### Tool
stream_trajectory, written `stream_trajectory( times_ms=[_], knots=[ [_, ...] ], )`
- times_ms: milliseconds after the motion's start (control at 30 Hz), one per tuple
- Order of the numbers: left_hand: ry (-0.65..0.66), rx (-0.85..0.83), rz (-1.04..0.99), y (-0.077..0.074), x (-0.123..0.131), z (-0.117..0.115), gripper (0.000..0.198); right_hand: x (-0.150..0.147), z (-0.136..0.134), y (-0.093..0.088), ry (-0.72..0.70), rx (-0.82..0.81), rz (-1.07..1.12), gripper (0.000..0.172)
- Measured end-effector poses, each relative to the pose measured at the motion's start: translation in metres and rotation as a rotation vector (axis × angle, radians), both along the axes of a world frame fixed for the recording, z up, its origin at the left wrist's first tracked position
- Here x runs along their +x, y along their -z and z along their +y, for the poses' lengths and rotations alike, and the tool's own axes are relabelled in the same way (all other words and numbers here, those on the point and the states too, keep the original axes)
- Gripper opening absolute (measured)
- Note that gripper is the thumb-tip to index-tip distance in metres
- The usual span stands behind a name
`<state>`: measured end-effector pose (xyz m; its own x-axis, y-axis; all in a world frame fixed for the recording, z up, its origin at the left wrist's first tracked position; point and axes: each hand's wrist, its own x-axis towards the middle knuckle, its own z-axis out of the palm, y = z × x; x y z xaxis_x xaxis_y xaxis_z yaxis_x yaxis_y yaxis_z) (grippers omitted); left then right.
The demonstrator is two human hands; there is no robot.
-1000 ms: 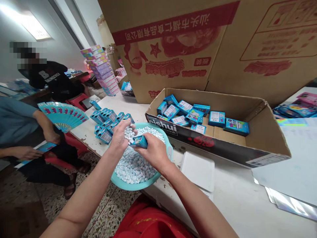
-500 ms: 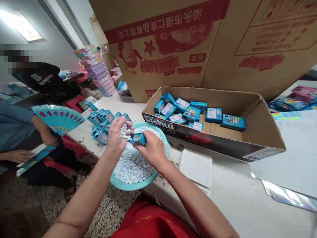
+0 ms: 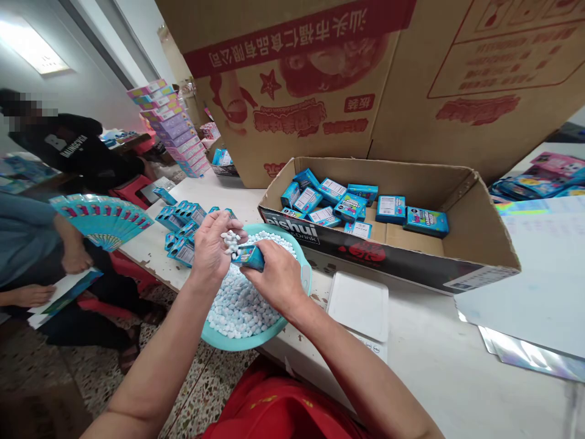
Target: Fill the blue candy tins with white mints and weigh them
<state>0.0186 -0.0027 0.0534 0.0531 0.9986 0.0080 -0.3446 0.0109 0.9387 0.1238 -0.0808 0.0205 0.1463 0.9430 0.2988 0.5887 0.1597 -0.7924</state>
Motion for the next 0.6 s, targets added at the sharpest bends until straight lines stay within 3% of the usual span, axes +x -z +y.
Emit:
stream_trajectory(
  times_ms=[433, 600],
  knots=[
    [0.006, 0.011, -0.003, 0.0027, 0.0005, -0.0060, 0.027, 0.0004, 0.0008, 0.0084, 0.003, -0.018, 0.054, 0.024],
    [0.032, 0.020, 0.000, -0.0029, -0.0018, -0.0079, 0.027, 0.0011, -0.0038, 0.0028, -0.001, -0.018, 0.084, 0.026]
  ],
)
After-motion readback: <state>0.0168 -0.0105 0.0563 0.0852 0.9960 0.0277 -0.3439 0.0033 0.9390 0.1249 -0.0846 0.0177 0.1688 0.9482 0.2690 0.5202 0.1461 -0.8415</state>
